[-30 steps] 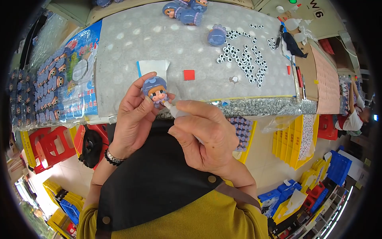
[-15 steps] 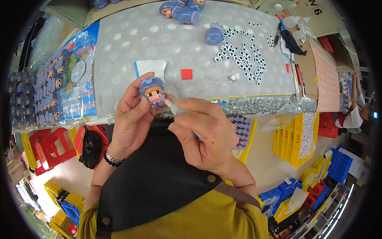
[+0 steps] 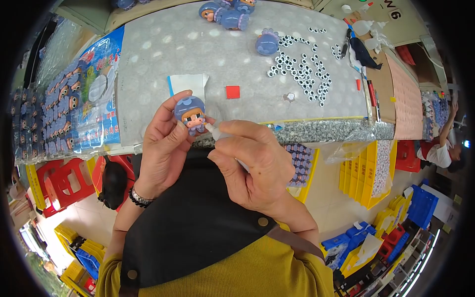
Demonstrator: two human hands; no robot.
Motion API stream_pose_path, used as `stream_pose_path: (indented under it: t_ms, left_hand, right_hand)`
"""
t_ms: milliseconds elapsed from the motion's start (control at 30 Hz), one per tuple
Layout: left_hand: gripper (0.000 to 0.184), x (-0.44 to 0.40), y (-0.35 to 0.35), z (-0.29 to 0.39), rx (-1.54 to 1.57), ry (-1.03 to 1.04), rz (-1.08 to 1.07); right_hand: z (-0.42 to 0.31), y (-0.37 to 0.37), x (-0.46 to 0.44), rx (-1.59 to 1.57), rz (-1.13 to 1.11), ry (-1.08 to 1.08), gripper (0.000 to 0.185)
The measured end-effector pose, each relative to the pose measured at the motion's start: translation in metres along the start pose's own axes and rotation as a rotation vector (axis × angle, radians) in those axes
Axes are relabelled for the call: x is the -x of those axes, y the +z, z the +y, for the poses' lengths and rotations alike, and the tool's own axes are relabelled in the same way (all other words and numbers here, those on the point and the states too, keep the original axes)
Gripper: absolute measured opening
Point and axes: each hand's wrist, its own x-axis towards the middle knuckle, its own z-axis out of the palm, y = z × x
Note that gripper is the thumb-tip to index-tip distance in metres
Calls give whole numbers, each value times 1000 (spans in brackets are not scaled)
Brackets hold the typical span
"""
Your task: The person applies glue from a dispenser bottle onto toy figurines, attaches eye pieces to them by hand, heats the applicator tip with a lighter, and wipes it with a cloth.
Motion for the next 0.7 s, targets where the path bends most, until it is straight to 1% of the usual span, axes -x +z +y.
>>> stream_pose_path:
  t_ms: [133,200,300,333,400,500,700]
  left_hand:
    - [52,0,-1,-1,-14,4,4]
    - [51,0,0,-1,-19,6,4]
    - [48,2,0,3,38,-82,28]
    - [48,2,-2,3,37,-82,28]
    - [45,3,-5,2,52,-123,-10]
    - [43,4,-4,2,53,-146,-29]
    - [42,4,-1,3,9,-149,-26]
  right_hand:
    - [-1,-1,-1,21,-15,-21,25]
    - [-4,-3,0,16,-6,14,24]
    - [-4,-4,-1,-10,15,21,24]
    - [-4,-4,-2,-31,31,13,24]
    - [-5,-4,-2,-51,47,7,24]
    - [-5,-3,-3,-50,25,-25,26]
    - [-7,-2,-2,-27,-28,-7,27]
